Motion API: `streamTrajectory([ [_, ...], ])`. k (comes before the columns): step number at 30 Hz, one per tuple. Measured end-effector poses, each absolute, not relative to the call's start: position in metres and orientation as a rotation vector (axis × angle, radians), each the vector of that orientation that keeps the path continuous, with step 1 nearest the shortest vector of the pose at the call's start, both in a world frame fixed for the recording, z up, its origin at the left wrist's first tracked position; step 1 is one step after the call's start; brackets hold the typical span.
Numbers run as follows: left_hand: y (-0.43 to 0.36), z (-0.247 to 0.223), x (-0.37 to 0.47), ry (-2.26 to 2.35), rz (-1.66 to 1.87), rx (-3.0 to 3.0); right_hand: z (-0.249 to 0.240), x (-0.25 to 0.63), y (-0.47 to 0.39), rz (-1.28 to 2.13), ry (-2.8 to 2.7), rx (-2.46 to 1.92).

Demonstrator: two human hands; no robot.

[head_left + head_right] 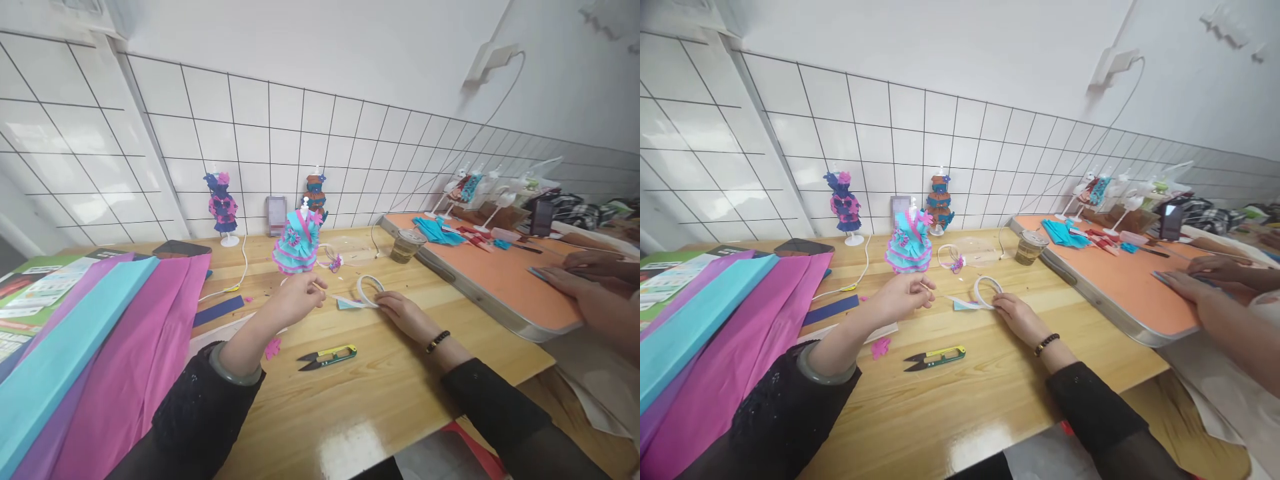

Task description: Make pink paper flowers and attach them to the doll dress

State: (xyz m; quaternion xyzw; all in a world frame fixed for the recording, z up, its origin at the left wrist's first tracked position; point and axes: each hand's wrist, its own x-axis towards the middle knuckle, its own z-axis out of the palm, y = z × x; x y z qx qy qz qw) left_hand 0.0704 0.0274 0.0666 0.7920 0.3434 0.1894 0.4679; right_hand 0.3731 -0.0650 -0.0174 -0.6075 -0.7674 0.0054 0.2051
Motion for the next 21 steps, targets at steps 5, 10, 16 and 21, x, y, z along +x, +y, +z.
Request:
streamTrajectory([
  [5, 0.019, 0.068, 0.072, 0.828, 0.481, 1.992, -0.013, 0.374, -0.067, 0.01, -2.144, -1.641],
  [10, 0.012, 0.069, 0.075, 0.791, 0.557, 2.088, -0.01, 0.359, -0.067, 0.08, -2.018, -1.593],
  [16, 0.013, 0.067, 0.084, 0.811, 0.802, 2.032, 0.019, 0.341, -0.07, 0.152, -1.966, -1.52],
  [21, 0.013, 0.064, 0.089, 0.787, 0.732, 1.567, 0.055, 0.321, -0.079, 0.186, -1.984, -1.434],
])
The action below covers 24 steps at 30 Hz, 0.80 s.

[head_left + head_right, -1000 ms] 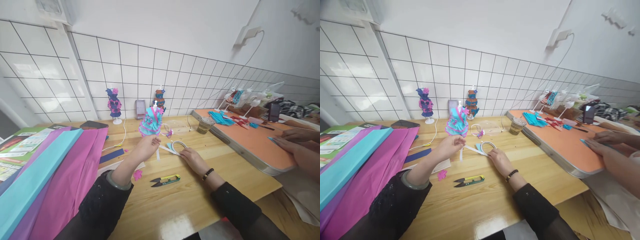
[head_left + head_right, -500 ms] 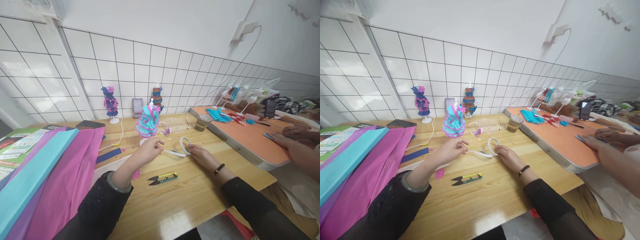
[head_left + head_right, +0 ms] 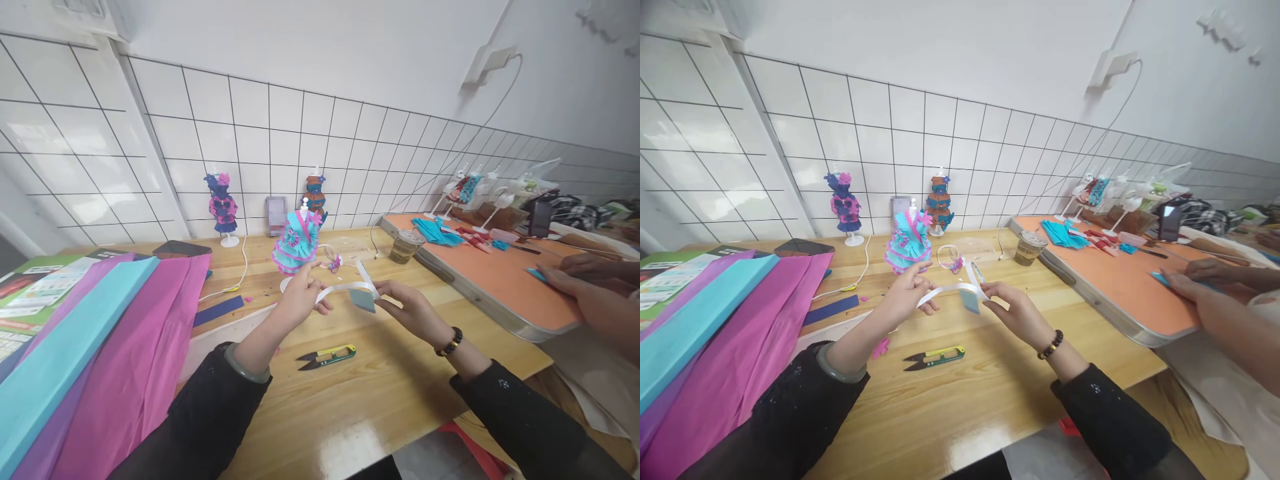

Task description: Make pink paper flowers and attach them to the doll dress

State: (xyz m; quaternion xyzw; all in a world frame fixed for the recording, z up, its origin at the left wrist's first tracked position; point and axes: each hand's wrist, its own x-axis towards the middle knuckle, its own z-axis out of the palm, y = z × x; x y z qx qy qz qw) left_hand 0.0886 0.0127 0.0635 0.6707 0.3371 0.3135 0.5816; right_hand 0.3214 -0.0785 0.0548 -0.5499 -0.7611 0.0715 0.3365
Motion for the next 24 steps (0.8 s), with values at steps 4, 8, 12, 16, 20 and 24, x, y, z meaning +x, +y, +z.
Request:
streamTrajectory([
  [4, 0.008, 0.065, 0.088, 0.679, 0.555, 1.39, 0.075, 0.307, -0.087, 0.099, -1.992, -1.402],
  [8, 0.005, 0.068, 0.088, 0.762, 0.462, 1.369, 0.086, 0.3, -0.095, -0.034, -2.02, -1.352],
  [12, 0.008, 0.071, 0.087, 0.867, 0.527, 1.435, 0.094, 0.306, -0.101, -0.184, -2.121, -1.322],
  [16, 0.012, 0.075, 0.08, 0.971, 0.616, 1.651, 0.1, 0.324, -0.109, -0.335, -2.224, -1.513],
  [20, 0.007, 0.088, 0.073, 1.01, 0.647, 1.795, 0.102, 0.339, -0.123, -0.191, -2.358, -1.689],
  [24, -0.005, 0.101, 0.07, 0.93, 0.56, 1.847, 0.099, 0.35, -0.14, 0.083, -2.359, -1.801],
])
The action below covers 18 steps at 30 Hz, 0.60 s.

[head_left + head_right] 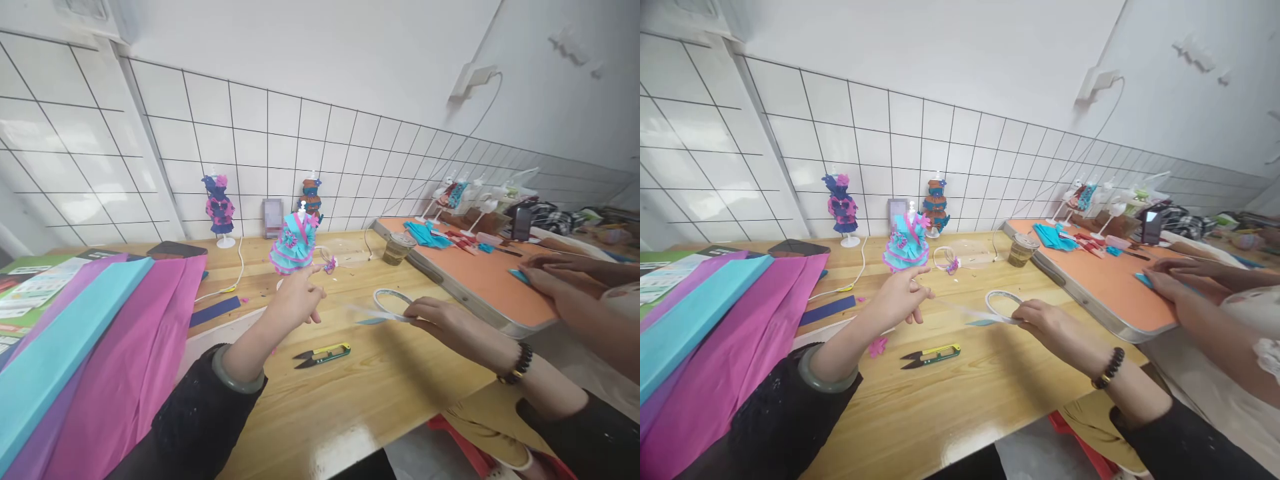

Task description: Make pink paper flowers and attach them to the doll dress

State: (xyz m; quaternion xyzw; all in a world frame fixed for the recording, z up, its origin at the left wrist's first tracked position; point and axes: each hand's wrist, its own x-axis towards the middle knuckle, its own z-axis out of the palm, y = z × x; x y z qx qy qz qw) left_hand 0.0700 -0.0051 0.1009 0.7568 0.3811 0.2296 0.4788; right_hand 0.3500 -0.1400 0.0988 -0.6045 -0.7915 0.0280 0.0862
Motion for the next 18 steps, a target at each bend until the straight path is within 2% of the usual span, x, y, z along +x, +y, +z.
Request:
streamTrajectory([
  [5, -0.011, 0.098, 0.074, 0.854, 0.555, 1.855, 0.092, 0.373, -0.163, 0.35, -2.17, -2.029],
  [8, -0.018, 0.092, 0.08, 0.749, 0.54, 1.924, 0.095, 0.374, -0.175, 0.627, -1.962, -2.093],
  [12, -0.035, 0.088, 0.088, 0.61, 0.537, 1.986, 0.108, 0.353, -0.184, 1.013, -1.694, -1.891],
  [18, -0.046, 0.077, 0.093, 0.549, 0.428, 1.939, 0.119, 0.319, -0.184, 1.12, -1.505, -1.701],
])
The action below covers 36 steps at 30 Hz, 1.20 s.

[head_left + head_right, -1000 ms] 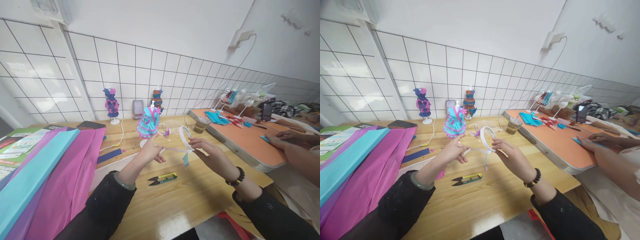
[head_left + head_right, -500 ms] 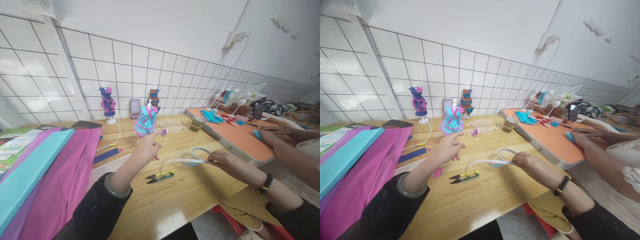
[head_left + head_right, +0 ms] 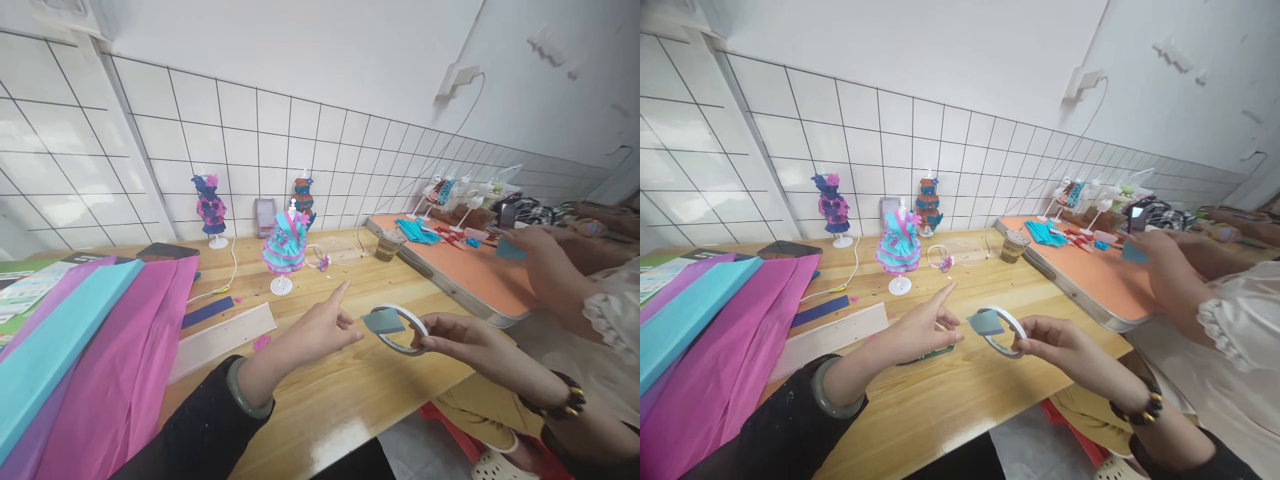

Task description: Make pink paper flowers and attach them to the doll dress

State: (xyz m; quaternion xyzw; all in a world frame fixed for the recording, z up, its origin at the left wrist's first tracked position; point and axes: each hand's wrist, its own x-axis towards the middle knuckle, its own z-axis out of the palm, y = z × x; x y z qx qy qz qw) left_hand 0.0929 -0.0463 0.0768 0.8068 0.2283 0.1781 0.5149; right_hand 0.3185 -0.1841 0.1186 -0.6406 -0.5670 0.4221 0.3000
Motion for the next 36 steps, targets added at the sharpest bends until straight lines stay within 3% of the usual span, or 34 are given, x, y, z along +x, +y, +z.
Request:
streamTrajectory([
  [15, -0.063, 0.063, 0.106, 0.343, 0.957, 2.725, 0.117, 0.278, -0.17, 1.131, -1.237, -1.689],
  [30, -0.052, 0.065, 0.104, 0.653, 0.899, 2.362, 0.12, 0.264, -0.161, 0.963, -1.48, -1.733],
  [36, -0.037, 0.076, 0.097, 0.633, 0.826, 2.033, 0.11, 0.277, -0.16, 0.62, -1.7, -1.887],
])
